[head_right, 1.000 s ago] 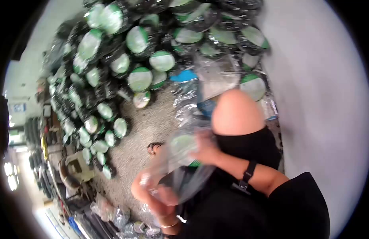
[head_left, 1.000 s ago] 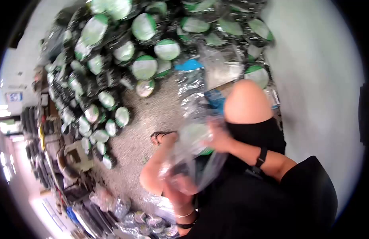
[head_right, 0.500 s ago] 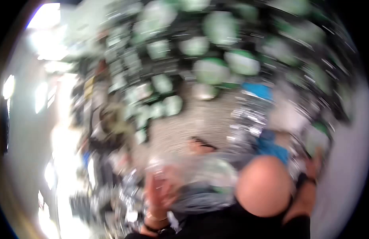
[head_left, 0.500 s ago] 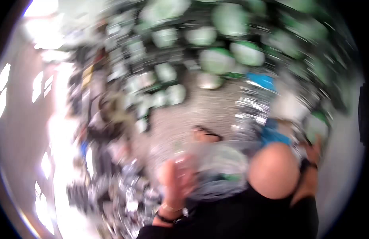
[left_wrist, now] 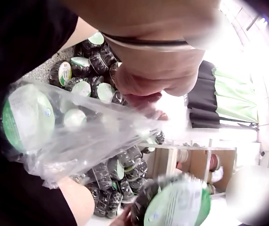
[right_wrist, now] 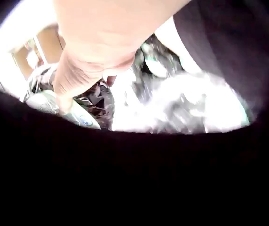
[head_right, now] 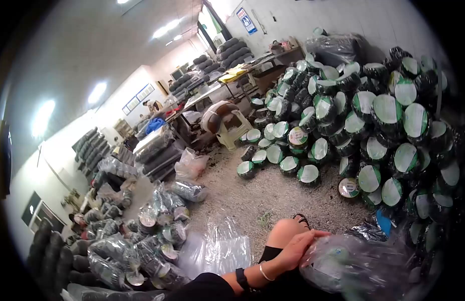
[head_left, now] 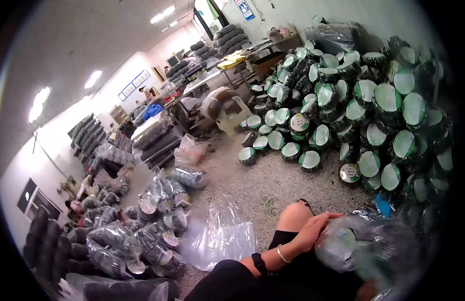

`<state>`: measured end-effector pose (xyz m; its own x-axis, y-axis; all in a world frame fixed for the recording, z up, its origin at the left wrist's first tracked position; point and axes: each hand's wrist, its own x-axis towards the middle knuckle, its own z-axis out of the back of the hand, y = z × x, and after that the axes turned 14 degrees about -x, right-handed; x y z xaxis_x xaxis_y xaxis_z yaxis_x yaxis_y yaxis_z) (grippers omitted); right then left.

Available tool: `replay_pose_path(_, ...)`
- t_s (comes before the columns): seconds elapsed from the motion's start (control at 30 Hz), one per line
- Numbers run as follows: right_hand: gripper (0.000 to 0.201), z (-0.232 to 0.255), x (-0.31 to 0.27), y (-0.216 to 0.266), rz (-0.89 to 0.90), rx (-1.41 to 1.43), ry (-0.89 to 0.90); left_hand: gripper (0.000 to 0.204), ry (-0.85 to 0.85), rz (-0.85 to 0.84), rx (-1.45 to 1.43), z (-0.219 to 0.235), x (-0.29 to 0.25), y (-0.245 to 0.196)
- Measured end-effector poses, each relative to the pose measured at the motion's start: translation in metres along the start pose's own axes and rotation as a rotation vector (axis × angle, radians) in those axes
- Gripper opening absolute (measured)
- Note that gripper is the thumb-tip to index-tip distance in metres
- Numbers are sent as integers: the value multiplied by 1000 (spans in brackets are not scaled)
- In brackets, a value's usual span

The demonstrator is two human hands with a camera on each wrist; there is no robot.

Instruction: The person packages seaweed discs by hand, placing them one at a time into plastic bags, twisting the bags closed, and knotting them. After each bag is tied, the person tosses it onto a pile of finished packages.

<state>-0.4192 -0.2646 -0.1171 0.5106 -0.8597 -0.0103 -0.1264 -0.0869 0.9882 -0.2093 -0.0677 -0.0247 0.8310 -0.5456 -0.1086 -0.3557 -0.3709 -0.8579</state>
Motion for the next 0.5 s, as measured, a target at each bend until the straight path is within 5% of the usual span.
replay_pose_path(0.1, 95, -35, -22, -30, 379, -803, 274, 34, -42, -420, 457, 32, -18, 6)
replay_pose_path(0.13, 79, -41, -24, -14, 394, -705, 272, 39, -100, -173, 595, 35, -42, -19)
replay_pose_path(0.17, 63, -49, -22, 11, 416, -599, 278, 43, -49, -383, 836, 50, -53, -14)
replay_pose_path(0.2, 72, -59, -28, 39, 587, -637, 230, 39, -31, -560, 834, 65, -61, 5)
replay_pose_path(0.23, 72, -52, -21, 23, 645, -630, 261, 33, -13, -558, 805, 75, -67, 21)
replay_pose_path(0.27, 73, -54, -23, 17, 620, -667, 393, 27, 5, -555, 777, 83, -74, 34)
replay_pose_path(0.3, 73, -56, -28, 12, 585, -713, 527, 19, 22, -381, 713, 90, -79, 45)
replay_pose_path(0.33, 61, -65, -39, 18, 504, -890, 576, 13, -165, -460, 704, 91, -78, 52)
replay_pose_path(0.37, 102, -78, -37, -7, 281, -553, 524, 16, -228, -303, 618, 90, -75, 41)
replay_pose_path(0.43, 101, -76, -16, 3, -107, -503, 779, 19, -249, -421, 238, 86, -62, 31)
replay_pose_path(0.5, 97, -83, -15, 26, 292, -803, 1033, 24, -258, -388, 374, 65, -65, 6)
